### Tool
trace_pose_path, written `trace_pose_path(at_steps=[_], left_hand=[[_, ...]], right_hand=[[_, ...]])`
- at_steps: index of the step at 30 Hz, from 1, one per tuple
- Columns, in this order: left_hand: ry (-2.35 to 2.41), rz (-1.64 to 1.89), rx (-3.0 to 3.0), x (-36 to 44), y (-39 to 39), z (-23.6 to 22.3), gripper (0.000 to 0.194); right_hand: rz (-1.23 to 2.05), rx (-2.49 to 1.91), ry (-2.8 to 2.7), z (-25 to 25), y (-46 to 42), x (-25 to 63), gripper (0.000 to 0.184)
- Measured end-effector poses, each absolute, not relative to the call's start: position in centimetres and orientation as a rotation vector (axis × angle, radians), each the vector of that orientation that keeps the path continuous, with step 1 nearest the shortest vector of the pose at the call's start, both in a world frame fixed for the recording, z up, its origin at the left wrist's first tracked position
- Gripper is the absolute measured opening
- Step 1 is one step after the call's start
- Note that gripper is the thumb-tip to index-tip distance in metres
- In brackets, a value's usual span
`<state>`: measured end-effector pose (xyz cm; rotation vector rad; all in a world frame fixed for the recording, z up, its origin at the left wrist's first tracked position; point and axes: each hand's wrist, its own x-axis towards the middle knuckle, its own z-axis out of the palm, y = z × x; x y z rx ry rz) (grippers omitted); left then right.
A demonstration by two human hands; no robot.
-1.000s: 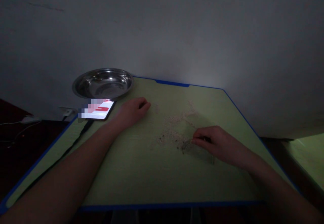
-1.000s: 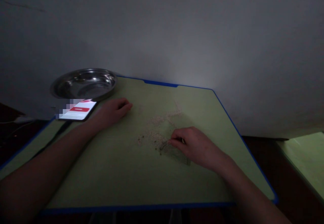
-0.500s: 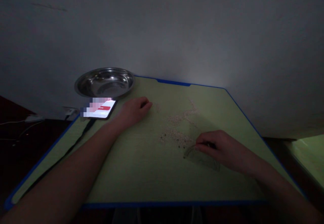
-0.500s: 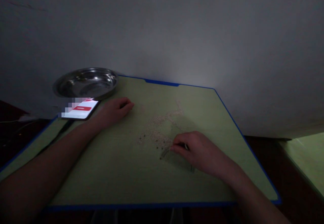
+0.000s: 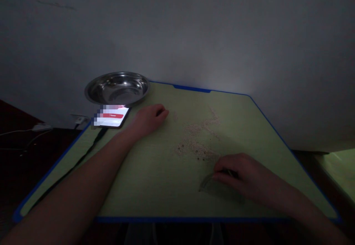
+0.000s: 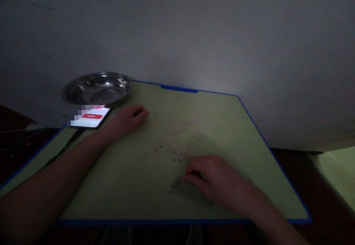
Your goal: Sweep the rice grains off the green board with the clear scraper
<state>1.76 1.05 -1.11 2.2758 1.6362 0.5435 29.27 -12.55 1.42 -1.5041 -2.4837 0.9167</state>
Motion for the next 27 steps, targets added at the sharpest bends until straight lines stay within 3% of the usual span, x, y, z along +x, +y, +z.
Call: trace_pose_path(at_steps=[27], left_hand=[[1.674,0.504,2.27,2.2,0.6,-0.6,0.031]], right_hand=[[0.974,-1.414,-2.519,2.1,-15.2,26.8,0.018]])
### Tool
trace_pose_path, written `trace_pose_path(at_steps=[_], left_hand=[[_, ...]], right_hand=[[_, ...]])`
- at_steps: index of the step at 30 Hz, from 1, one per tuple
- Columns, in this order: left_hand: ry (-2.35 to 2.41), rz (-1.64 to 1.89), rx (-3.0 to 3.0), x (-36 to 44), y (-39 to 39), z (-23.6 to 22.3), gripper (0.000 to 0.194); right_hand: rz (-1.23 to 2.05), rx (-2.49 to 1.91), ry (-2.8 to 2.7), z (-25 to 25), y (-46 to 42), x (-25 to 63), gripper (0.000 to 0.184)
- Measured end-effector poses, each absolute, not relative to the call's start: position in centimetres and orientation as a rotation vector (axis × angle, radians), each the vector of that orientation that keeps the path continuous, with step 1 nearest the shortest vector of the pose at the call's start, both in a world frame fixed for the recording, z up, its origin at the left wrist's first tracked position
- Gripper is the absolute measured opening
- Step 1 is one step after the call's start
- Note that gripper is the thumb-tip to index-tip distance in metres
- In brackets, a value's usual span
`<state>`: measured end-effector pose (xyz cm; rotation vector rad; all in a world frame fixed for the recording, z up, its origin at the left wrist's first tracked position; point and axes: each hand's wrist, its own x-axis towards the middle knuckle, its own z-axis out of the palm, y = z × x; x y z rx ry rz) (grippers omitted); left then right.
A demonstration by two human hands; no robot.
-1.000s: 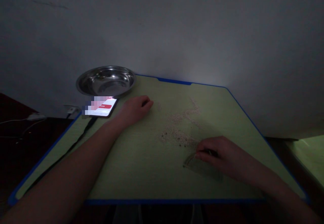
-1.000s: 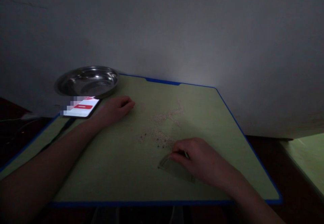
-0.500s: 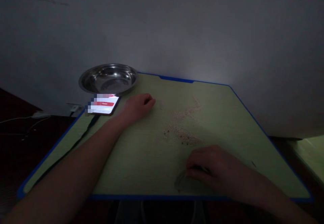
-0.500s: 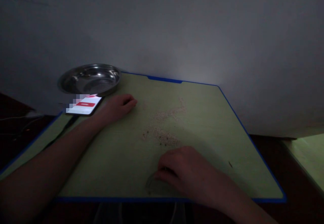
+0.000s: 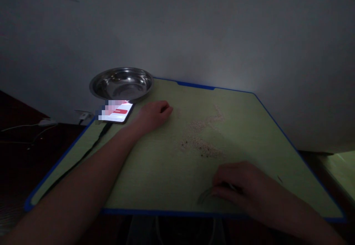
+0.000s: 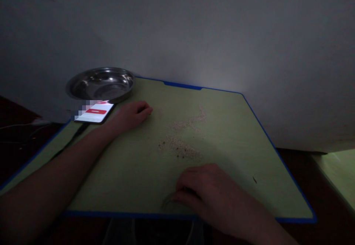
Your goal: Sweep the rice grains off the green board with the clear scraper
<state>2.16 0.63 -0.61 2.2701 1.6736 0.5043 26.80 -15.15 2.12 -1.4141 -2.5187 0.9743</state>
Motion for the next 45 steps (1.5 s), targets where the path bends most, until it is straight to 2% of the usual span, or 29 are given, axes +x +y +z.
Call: trace_pose_path(at_steps=[6,12,20,27,32,39,45], left_hand=[[1.639,0.506,2.273,2.1,0.8,-0.7,0.03],[1.646,0.514,2.277,2.0,0.9,-0.9,0.03],[1.653,0.488,2.273,1.9,0.9,-0.8,0.031],[1.64,0.502,2.273,2.0,0.9,-0.8,0.03],[1.653,0.479,2.281,2.0,0.8,-0.7,0.031],[1.67,0.475,2.289,2.1,0.8,-0.7,0.032],[1.665,0.476,2.299,2.2,0.7,-0.7,0.032]], right_hand=[[0.858,-1.544,-2.419,1.5,-14.4,28.0,0.023],[0.601,-1.683,-2.346,0.1,-13.2,29.4,0.025],[0.4,-1.767,-2.319,0.7,-9.9,30.7,0.025],[0.676,-1.585,-2.428,1.2,-10.7,29.2,0.023],[0.711,-1.586,-2.36,1.4,-12.1,30.3,0.023],[0.949,-1.496,-2.444,1.8,-14.5,28.9,0.022],[0.931,-1.502,-2.508,1.5,-14.8,27.3,0.018]])
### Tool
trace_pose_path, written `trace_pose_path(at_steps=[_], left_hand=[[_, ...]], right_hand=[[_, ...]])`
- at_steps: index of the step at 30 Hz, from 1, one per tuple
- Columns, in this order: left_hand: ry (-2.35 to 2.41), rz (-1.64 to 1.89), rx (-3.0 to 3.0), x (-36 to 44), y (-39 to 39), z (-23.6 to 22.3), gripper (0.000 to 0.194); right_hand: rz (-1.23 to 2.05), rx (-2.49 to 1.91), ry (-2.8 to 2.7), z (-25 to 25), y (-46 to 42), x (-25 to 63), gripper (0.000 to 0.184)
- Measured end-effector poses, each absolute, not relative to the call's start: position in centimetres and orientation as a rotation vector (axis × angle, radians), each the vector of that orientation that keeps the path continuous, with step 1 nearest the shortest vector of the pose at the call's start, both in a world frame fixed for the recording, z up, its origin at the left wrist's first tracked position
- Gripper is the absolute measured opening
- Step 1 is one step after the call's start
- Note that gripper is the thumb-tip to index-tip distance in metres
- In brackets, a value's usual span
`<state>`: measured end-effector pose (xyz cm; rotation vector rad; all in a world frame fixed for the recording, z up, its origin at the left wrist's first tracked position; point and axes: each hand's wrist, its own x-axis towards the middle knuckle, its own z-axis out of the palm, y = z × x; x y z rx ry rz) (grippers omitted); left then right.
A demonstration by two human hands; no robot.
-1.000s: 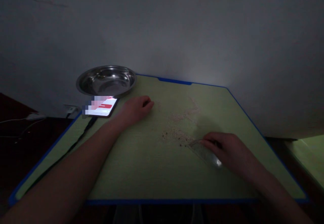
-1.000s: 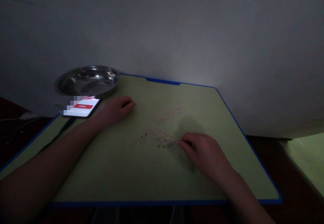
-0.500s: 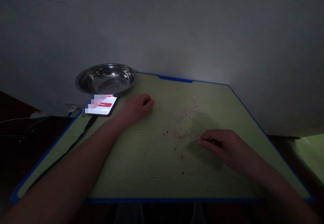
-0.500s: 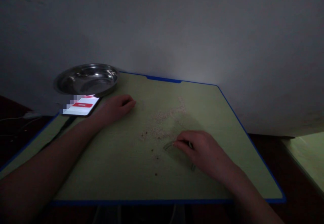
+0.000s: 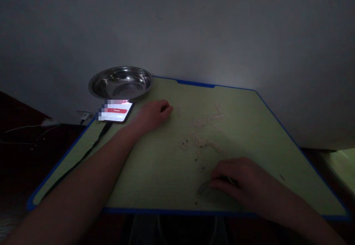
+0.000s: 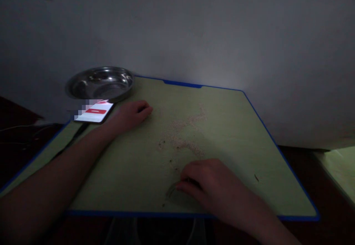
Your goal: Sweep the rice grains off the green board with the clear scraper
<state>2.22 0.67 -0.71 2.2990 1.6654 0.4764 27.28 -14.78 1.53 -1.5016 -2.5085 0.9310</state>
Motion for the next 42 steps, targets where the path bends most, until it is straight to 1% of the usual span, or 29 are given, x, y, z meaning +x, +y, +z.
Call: trace_pose_path(at_steps=[8,11,14,21,26,31,37,42], left_hand=[[1.657,0.47,2.323,2.1,0.7,-0.8,0.031],[1.65,0.472,2.326,2.1,0.7,-0.8,0.031],[1.646,0.47,2.329,2.2,0.8,-0.8,0.03],[1.652,0.464,2.323,2.2,0.7,-0.7,0.031],[1.669,0.423,2.34,2.3,0.6,-0.5,0.031],[1.662,0.431,2.354,2.2,0.7,-0.7,0.032],[1.686,0.422,2.336,2.2,0.6,-0.6,0.032],[1.645,0.444,2.338,2.1,0.6,-0.8,0.033]], right_hand=[[0.972,-1.395,-2.559,2.0,-15.4,25.9,0.014],[0.973,-1.439,-2.498,2.2,-15.7,26.3,0.015],[0.911,-1.535,-2.392,1.8,-15.8,26.3,0.019],[0.762,-1.661,-2.254,-0.2,-15.5,27.1,0.022],[0.634,-1.729,-2.222,-0.4,-14.4,29.4,0.026],[0.573,-1.702,-2.283,0.0,-13.4,28.6,0.025],[0.746,-1.521,-2.401,0.8,-13.4,28.1,0.023],[0.797,-1.565,-2.32,1.0,-14.5,28.5,0.025]])
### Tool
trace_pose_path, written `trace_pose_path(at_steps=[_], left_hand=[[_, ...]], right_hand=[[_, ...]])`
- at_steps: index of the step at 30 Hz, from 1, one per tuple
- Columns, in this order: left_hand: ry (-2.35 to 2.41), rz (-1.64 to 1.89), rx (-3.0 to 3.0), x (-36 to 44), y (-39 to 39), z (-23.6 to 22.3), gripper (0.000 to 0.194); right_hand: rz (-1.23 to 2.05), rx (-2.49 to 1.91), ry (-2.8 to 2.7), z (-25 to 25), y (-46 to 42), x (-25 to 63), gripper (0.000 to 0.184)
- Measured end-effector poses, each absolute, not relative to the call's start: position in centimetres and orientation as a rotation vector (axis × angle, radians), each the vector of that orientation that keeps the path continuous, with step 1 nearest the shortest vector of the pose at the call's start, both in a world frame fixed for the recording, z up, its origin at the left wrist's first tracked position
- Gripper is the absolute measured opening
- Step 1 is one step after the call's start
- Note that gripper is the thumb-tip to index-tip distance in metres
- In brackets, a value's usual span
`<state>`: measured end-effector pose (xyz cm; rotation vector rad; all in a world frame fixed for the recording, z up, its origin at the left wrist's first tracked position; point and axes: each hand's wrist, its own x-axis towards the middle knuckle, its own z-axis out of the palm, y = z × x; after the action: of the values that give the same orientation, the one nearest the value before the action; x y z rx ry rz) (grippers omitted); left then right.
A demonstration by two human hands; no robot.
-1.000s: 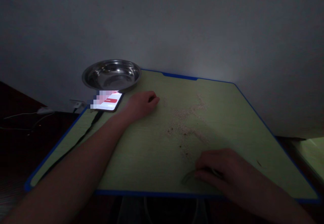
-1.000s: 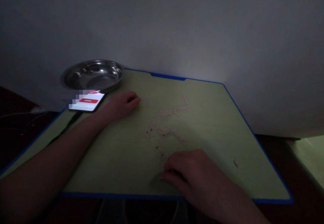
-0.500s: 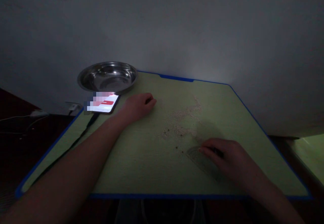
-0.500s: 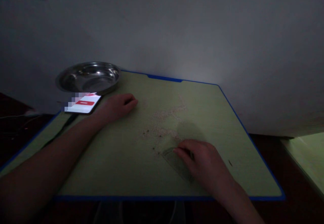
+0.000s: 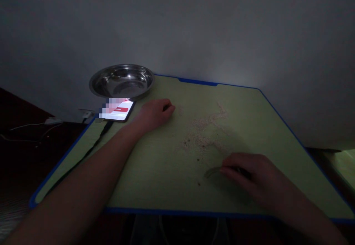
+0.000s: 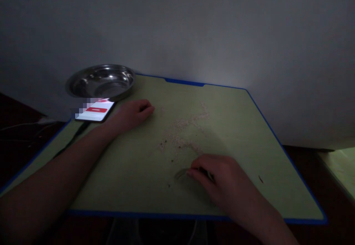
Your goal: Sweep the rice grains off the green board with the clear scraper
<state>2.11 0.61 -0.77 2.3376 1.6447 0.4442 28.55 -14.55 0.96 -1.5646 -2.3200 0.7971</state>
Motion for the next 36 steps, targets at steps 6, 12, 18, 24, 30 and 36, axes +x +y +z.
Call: trace_pose_path(at_steps=[6,12,18,24,30,36], left_hand=[[1.672,0.448,2.322,2.2,0.5,-0.8,0.032],[1.674,0.446,2.336,2.3,0.5,-0.7,0.031],[1.677,0.433,2.328,2.3,0.4,-0.5,0.031],[1.681,0.418,2.332,2.3,0.5,-0.6,0.032],[1.673,0.421,2.336,2.3,0.4,-0.6,0.032],[1.679,0.413,2.335,2.3,0.4,-0.6,0.031]], right_hand=[[0.886,-1.514,-2.345,1.4,-16.7,26.6,0.023],[0.831,-1.573,-2.354,0.8,-16.9,26.3,0.022],[0.658,-1.708,-2.301,0.4,-15.5,28.6,0.026],[0.654,-1.568,-2.348,1.2,-14.9,28.3,0.024],[0.719,-1.467,-2.445,1.7,-14.7,28.2,0.026],[0.707,-1.471,-2.467,1.3,-14.3,27.4,0.022]])
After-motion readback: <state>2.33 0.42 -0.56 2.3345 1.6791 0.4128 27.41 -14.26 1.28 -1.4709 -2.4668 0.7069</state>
